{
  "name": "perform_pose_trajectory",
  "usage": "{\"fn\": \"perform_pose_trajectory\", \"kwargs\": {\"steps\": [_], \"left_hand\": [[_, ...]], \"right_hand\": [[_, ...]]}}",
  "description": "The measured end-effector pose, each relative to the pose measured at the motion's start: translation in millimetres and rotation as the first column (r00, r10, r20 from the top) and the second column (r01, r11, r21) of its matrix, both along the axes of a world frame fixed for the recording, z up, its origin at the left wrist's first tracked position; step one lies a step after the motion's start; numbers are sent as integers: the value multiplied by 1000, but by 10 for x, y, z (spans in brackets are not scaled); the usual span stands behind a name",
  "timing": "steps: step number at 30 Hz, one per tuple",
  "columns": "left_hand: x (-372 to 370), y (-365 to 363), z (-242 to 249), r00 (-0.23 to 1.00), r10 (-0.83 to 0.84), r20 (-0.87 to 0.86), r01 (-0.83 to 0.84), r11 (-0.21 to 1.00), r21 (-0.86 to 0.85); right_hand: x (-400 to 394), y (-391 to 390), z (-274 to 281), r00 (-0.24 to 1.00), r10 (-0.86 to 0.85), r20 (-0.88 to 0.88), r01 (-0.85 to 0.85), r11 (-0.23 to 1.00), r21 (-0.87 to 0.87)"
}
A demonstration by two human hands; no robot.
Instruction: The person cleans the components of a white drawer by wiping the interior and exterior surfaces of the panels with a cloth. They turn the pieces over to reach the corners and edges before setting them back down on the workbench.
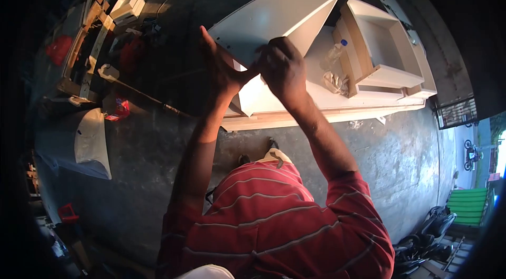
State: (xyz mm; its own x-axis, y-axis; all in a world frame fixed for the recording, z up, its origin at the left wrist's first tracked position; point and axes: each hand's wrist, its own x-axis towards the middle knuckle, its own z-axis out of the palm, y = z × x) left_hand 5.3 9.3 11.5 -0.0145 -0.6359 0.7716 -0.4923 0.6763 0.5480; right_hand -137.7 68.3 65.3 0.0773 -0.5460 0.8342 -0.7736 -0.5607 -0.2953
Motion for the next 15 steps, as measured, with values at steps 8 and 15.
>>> {"fn": "perform_pose_trajectory", "kwargs": {"steps": [8, 15], "left_hand": [[80, -18, 26, 999, -36, -34, 38, 998, 40], [93, 22, 48, 999, -31, -25, 32, 998, 57]], "right_hand": [[-326, -252, 66, 994, -110, -7, 111, 989, 98], [-388, -249, 41, 931, -153, -330, 126, 987, -102]]}}
